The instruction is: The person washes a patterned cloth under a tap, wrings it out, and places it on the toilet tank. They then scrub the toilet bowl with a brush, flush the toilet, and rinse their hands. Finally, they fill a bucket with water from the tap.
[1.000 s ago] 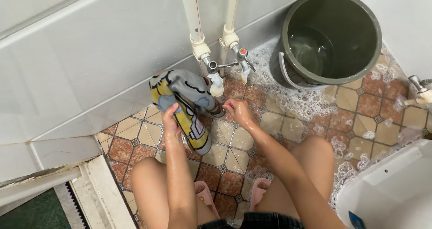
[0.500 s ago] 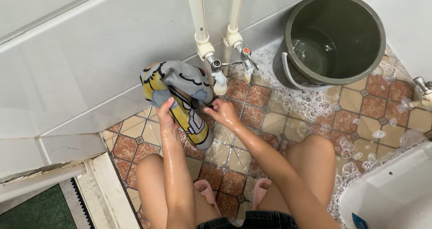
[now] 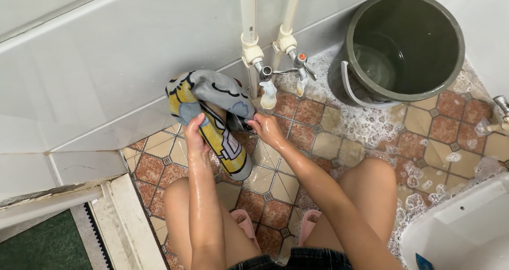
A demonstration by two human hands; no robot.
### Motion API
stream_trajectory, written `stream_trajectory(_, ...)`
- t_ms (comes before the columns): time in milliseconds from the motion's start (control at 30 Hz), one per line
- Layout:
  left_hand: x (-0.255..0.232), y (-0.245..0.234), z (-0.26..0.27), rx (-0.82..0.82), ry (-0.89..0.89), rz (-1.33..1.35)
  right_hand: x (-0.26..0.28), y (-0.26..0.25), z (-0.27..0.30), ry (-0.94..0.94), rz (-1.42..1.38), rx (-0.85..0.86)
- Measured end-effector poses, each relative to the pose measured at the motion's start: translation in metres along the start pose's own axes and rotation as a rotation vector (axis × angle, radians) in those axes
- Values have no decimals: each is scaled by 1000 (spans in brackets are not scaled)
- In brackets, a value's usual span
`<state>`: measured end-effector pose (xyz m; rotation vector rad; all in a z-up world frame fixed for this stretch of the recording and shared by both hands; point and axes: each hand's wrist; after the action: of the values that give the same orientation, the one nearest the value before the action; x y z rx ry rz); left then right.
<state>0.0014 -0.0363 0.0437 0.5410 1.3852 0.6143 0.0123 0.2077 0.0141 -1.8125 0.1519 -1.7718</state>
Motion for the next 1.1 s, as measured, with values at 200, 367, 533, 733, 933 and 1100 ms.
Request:
stream_trajectory(200, -16, 10, -2, -3, 5, -33, 3, 0, -2, -56, 219, -27)
stream_trajectory(367, -22, 2, -1, -18, -31, 11, -11, 2, 5, -13, -61, 58)
stream_trajectory(533, -23, -9, 0, -25, -32, 53, -39, 4, 11, 34, -157, 126)
stream_trajectory(733, -27, -19, 3, -35, 7, 54, -63, 0, 20, 64, -213, 152)
stream_trajectory(933, -34, -34, 3, -66, 28, 56, -87, -18, 33, 64, 194, 103)
stream_trajectory(1100, -40, -44, 5, -53, -2, 141, -98, -11, 31, 195, 450, 218)
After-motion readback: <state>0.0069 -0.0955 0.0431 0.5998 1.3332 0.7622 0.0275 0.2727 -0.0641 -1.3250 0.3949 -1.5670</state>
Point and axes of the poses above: each hand's wrist, its own z-axis away from the middle knuckle, its own y-axis out of the palm, x = y × z, and after that the axes turned 15 degrees about x, right-handed
